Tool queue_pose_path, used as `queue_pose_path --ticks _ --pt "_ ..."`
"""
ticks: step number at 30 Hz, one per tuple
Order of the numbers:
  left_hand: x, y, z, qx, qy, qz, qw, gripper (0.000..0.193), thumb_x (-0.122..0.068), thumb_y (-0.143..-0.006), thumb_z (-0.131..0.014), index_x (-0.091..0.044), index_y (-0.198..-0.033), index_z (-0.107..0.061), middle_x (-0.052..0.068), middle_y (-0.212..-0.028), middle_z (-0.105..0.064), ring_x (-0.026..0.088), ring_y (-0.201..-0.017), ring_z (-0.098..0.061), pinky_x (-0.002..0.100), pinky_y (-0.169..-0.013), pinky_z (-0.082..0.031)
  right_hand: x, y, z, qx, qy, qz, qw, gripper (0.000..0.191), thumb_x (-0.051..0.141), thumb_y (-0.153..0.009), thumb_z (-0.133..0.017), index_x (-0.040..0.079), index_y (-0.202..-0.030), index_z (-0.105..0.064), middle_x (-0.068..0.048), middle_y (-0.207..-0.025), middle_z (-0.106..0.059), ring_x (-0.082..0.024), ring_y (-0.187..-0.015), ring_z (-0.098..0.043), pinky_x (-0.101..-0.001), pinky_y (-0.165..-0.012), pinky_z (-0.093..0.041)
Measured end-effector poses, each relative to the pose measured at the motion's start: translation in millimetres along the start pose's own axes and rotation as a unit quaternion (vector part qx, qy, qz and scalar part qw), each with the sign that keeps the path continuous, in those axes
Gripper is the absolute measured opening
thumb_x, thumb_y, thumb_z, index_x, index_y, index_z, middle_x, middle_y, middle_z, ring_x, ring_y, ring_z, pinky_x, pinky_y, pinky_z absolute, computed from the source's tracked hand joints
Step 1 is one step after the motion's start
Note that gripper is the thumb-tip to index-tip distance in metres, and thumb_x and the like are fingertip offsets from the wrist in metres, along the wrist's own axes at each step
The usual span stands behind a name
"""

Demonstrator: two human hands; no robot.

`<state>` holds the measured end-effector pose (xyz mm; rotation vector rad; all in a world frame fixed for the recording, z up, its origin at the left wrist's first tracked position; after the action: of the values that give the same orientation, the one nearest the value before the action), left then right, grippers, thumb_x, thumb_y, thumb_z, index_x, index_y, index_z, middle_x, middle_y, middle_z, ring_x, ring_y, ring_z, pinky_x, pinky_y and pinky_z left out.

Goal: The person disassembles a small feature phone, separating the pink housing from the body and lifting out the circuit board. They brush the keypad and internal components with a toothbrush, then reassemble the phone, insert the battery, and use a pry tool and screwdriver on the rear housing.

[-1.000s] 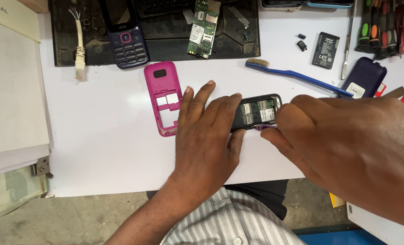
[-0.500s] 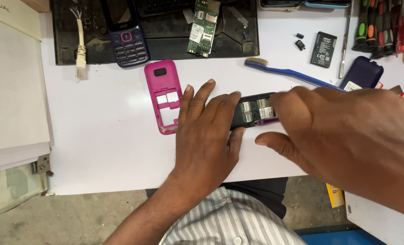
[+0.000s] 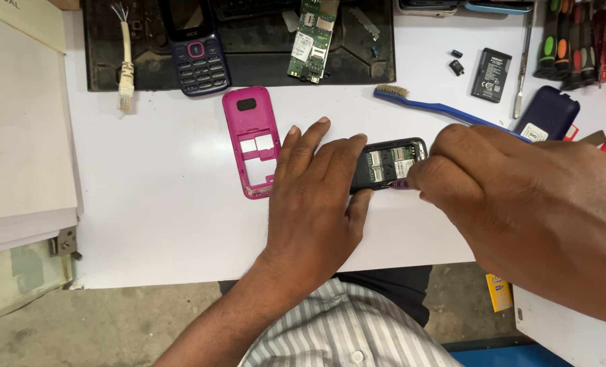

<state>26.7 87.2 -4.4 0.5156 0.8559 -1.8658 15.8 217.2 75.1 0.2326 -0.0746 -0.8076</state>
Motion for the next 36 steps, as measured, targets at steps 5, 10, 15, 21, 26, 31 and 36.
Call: queue_pose_path --ticks 5,10,15,21,26,31,36 --pt "0 0 0 -0.002 0.003 -0.002 1.000 0.064 -0.008 -0.081 -0.082 0.000 -0.138 -0.051 0.017 -0.125 -0.064 0.040 -0.142 -0.046 0.063 -0.124 -0.027 6 2 -2 -0.015 -0.019 0.041 0.999 0.042 0.010 -0.066 -0.073 0.010 -0.107 -0.067 -0.003 -0.099 -0.062 -0.015 -0.091 -0.067 -0.0297 -0.048 -0.055" --pt "0 1 -1 0.001 0.001 -0.001 1.000 0.064 -0.010 -0.082 -0.082 0.000 -0.137 -0.051 0.017 -0.126 -0.064 0.040 -0.142 -0.046 0.062 -0.124 -0.027 1 -2 3 -0.044 0.118 -0.033 0.992 0.044 0.049 -0.088 -0.063 0.013 -0.112 -0.067 0.003 -0.092 -0.066 -0.014 -0.085 -0.068 -0.0300 -0.054 -0.054" --pt "0 1 -1 -0.002 -0.003 -0.004 1.000 0.064 -0.009 -0.082 -0.081 0.000 -0.138 -0.051 0.017 -0.126 -0.064 0.040 -0.142 -0.046 0.063 -0.124 -0.026 -12 0 -17 0.141 0.168 -0.104 0.970 0.035 0.055 -0.096 -0.053 0.022 -0.097 -0.065 0.008 -0.079 -0.063 -0.009 -0.079 -0.069 -0.0295 -0.058 -0.057" --pt "1 2 -2 0.000 -0.002 0.002 1.000 0.064 -0.010 -0.082 -0.081 -0.001 -0.138 -0.052 0.017 -0.125 -0.065 0.039 -0.143 -0.046 0.063 -0.125 -0.026 -3 1 -7 0.043 0.027 -0.021 0.998 0.043 0.012 -0.065 -0.074 0.017 -0.107 -0.072 0.002 -0.093 -0.061 -0.015 -0.089 -0.068 -0.0330 -0.054 -0.056" --pt "1 1 -2 -0.004 0.001 0.000 1.000 0.063 -0.009 -0.082 -0.081 0.000 -0.138 -0.052 0.017 -0.126 -0.065 0.039 -0.143 -0.046 0.063 -0.125 -0.025 9 4 -5 -0.025 -0.020 0.077 0.996 0.041 0.010 -0.062 -0.072 0.013 -0.103 -0.066 -0.001 -0.106 -0.063 -0.014 -0.092 -0.068 -0.0296 -0.054 -0.055" --pt "2 2 -2 0.003 0.000 0.005 1.000 0.062 -0.010 -0.083 -0.081 -0.001 -0.137 -0.052 0.017 -0.126 -0.064 0.040 -0.143 -0.045 0.063 -0.124 -0.025 1 4 -6 -0.045 0.046 0.013 0.998 0.055 0.043 -0.089 -0.068 0.008 -0.130 -0.060 0.001 -0.094 -0.063 -0.016 -0.083 -0.068 -0.0342 -0.052 -0.052" --pt "2 2 -2 0.003 -0.005 0.003 1.000 0.062 -0.010 -0.083 -0.081 -0.001 -0.137 -0.052 0.017 -0.126 -0.064 0.040 -0.143 -0.045 0.064 -0.125 -0.024 -4 2 -11 0.003 0.029 0.005 1.000 0.049 0.035 -0.087 -0.071 0.010 -0.128 -0.060 0.002 -0.084 -0.062 -0.015 -0.075 -0.068 -0.0358 -0.050 -0.053"
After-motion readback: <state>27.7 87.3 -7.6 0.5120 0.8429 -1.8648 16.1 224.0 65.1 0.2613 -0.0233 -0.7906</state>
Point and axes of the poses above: each hand's wrist, its own y-axis away from the middle knuckle, its own z-axis out of the back of the hand, x = y × z, the point moved 7 cm from there along -y, towards the middle knuckle
